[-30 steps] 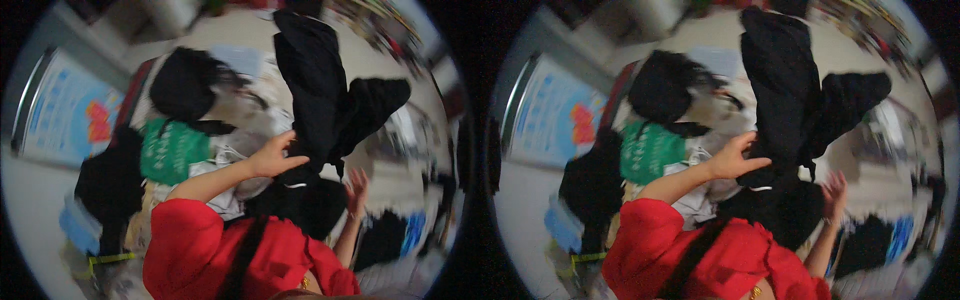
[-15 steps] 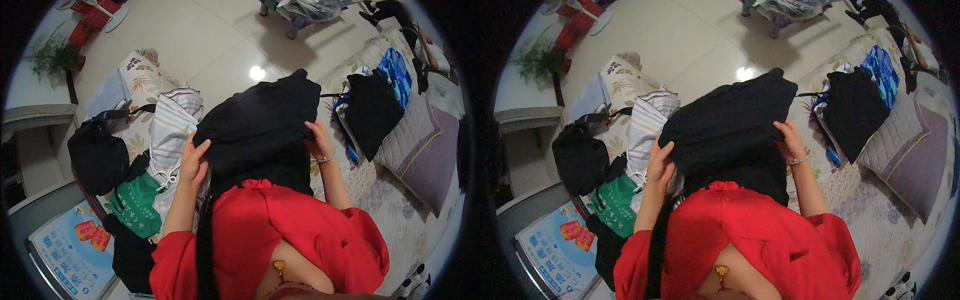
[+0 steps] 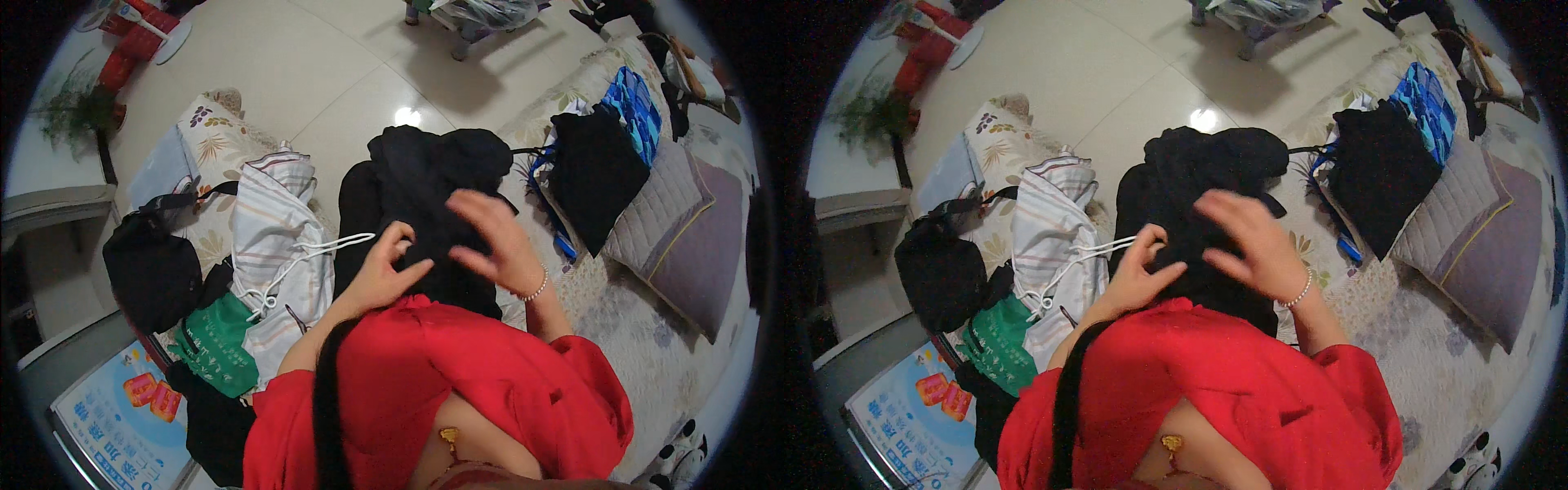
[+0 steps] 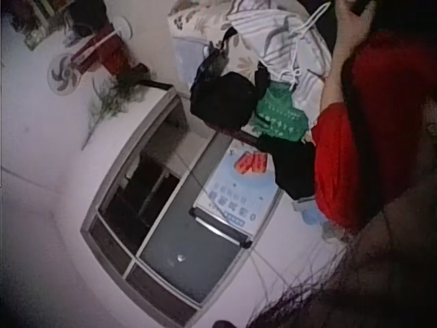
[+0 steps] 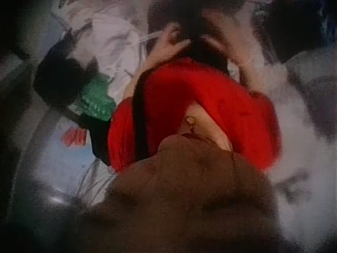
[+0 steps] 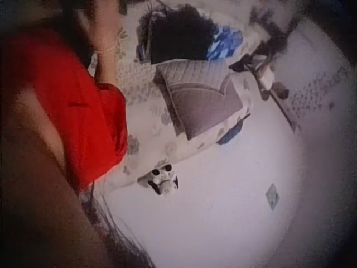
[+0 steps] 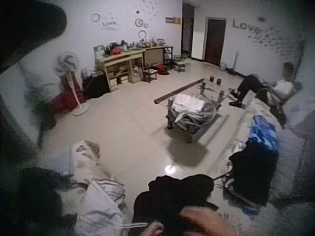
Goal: The person folds several items of clothing including a black shirt, a striped garment, and a black skirt one at a time on a bed.
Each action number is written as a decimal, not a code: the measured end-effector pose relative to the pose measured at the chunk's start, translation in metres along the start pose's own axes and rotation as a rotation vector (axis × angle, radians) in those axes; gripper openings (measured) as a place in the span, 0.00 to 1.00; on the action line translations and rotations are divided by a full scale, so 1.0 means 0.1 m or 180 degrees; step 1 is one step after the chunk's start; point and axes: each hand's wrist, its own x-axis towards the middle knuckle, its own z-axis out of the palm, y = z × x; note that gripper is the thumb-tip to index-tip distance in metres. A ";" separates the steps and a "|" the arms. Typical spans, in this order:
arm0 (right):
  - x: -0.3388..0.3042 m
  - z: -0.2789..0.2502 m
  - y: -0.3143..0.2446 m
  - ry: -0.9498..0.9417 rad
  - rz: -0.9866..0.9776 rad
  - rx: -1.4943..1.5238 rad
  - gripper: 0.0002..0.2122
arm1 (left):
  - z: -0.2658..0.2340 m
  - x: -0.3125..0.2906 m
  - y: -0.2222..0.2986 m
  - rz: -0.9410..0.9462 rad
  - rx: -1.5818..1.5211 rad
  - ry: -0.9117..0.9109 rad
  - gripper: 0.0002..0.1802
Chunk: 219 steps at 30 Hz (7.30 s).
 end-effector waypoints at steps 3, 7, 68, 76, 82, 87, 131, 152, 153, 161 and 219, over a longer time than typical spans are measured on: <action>-0.04 0.10 -0.09 -0.0628 -0.0461 -0.0082 0.30 | 0.15 0.03 -0.03 0.0433 0.0320 -0.0385 0.24; -0.19 0.07 -0.02 -0.0658 -0.0226 -0.0402 0.30 | 0.20 0.01 0.06 -0.0582 -0.1025 -0.0718 0.18; 1.35 -1.43 -0.67 -0.1320 -0.0934 -0.3978 0.28 | -0.63 1.46 3.38 0.2399 0.2566 0.1094 0.20; 1.40 -1.74 -0.78 -0.1390 -0.0388 -0.1385 0.29 | -1.02 1.55 3.31 0.2434 0.2684 0.1336 0.18; 1.19 -1.56 -0.90 -0.1512 -0.1197 -0.3693 0.04 | -0.92 1.59 3.29 0.1813 0.1979 0.1697 0.15; 1.21 -1.35 -1.02 -0.1321 -0.3243 -0.2895 0.04 | -0.98 1.62 3.20 0.1960 0.1705 0.1597 0.13; -0.10 -1.13 -0.21 -0.0937 -0.1567 -0.2079 0.10 | 0.55 0.50 0.84 0.3875 0.3261 -0.0594 0.13; -2.12 0.34 1.06 -0.1272 0.0288 -0.0714 0.23 | -0.26 1.02 -1.52 0.0415 0.3450 0.0052 0.42; -2.12 0.35 1.06 -0.1275 0.0330 -0.0621 0.22 | -0.31 1.07 -1.61 0.0326 0.3383 0.0137 0.42; -2.33 0.29 1.03 -0.0840 0.0415 -0.0474 0.20 | -0.39 1.65 -1.88 -0.0809 0.1068 0.1709 0.43; -2.44 0.17 1.33 -0.0746 0.0631 -0.0768 0.25 | -1.67 0.11 -1.61 -0.0681 0.0449 0.1825 0.18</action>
